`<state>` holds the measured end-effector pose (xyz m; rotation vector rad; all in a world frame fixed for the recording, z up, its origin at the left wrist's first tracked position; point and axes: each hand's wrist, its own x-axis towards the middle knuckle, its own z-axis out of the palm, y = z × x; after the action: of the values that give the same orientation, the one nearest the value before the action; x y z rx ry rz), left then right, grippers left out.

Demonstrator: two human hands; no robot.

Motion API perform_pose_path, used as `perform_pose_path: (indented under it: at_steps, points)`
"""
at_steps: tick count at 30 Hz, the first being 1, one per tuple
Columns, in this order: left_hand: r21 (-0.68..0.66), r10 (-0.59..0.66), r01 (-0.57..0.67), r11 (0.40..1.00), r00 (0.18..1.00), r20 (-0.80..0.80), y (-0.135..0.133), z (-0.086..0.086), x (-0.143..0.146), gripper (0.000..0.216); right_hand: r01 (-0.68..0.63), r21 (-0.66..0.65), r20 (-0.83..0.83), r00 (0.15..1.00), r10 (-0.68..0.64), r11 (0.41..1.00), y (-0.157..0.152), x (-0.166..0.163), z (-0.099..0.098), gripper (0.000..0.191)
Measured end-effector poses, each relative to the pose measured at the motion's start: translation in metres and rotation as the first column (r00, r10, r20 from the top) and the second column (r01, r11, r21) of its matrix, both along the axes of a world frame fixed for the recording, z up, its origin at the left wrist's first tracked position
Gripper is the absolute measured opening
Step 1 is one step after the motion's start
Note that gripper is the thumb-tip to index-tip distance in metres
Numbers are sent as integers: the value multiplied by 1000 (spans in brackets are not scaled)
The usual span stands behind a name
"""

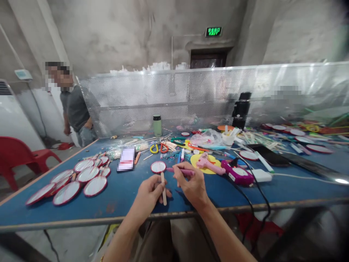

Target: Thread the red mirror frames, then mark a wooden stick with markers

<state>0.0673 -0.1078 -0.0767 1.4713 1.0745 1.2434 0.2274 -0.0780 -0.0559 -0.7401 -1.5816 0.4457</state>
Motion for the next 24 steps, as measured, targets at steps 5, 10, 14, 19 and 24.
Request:
perform_pose_path:
  at_steps: [5,10,14,19,24]
  points:
    - [14,-3,3,1000,1000,3,3,-3,1,30,9,39,-8,1000,-9,999,1,0,1,20]
    - [12,-12,12,1000,1000,19,4,-5,2,37,2,60,-9,1000,-1,998,2,-1,2,19]
    - [21,-19,18,1000,999,31,6,-7,4,40,-1,86,-15,1000,3,996,2,-1,1,19]
    - [19,-14,13,1000,1000,29,6,-7,2,36,11,95,-21,1000,-9,995,1,1,0,19]
    - [1,-12,12,1000,1000,16,4,-4,2,36,26,112,-11,1000,-25,993,1,-1,0,19]
